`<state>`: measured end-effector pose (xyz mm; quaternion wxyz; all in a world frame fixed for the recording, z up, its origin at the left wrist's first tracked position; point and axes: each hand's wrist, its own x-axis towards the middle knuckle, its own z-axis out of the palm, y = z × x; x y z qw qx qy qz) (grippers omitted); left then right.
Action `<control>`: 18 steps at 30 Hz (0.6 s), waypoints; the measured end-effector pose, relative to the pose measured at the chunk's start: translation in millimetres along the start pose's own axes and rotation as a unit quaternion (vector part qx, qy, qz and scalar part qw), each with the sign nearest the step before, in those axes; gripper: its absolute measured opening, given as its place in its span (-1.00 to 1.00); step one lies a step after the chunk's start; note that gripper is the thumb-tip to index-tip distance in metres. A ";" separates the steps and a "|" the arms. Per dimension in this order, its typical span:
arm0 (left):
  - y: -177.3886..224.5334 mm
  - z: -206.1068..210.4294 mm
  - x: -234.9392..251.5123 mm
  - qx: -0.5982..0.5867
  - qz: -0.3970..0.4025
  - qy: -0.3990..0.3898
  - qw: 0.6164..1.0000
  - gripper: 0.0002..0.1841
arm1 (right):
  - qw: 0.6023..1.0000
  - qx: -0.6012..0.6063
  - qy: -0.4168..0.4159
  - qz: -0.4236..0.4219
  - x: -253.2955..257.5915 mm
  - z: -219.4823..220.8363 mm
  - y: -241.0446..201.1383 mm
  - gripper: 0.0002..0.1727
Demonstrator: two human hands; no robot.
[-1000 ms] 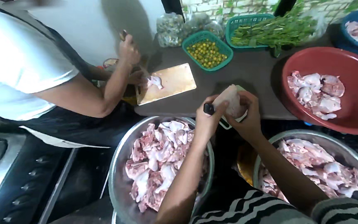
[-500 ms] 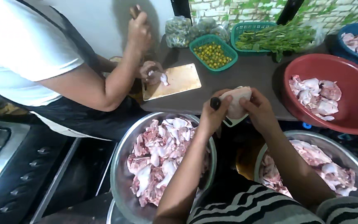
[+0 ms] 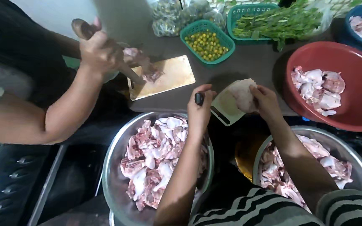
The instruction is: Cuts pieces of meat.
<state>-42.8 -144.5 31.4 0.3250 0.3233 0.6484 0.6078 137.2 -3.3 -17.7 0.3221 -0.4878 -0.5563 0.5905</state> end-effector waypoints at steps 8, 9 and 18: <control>1.8 31.6 25.9 -0.169 0.110 0.100 0.974 -0.73 | 0.910 -0.396 -0.106 -0.062 40.9 6.4 109.5 -0.35; 4.3 38.1 31.8 -0.191 0.132 0.108 0.966 -0.69 | 0.893 -0.425 -0.119 -0.088 40.1 6.0 117.5 -0.37; 17.8 87.0 89.1 -0.239 0.245 0.039 0.939 -0.67 | 0.889 -0.444 -0.076 -0.083 53.8 4.5 141.5 -0.33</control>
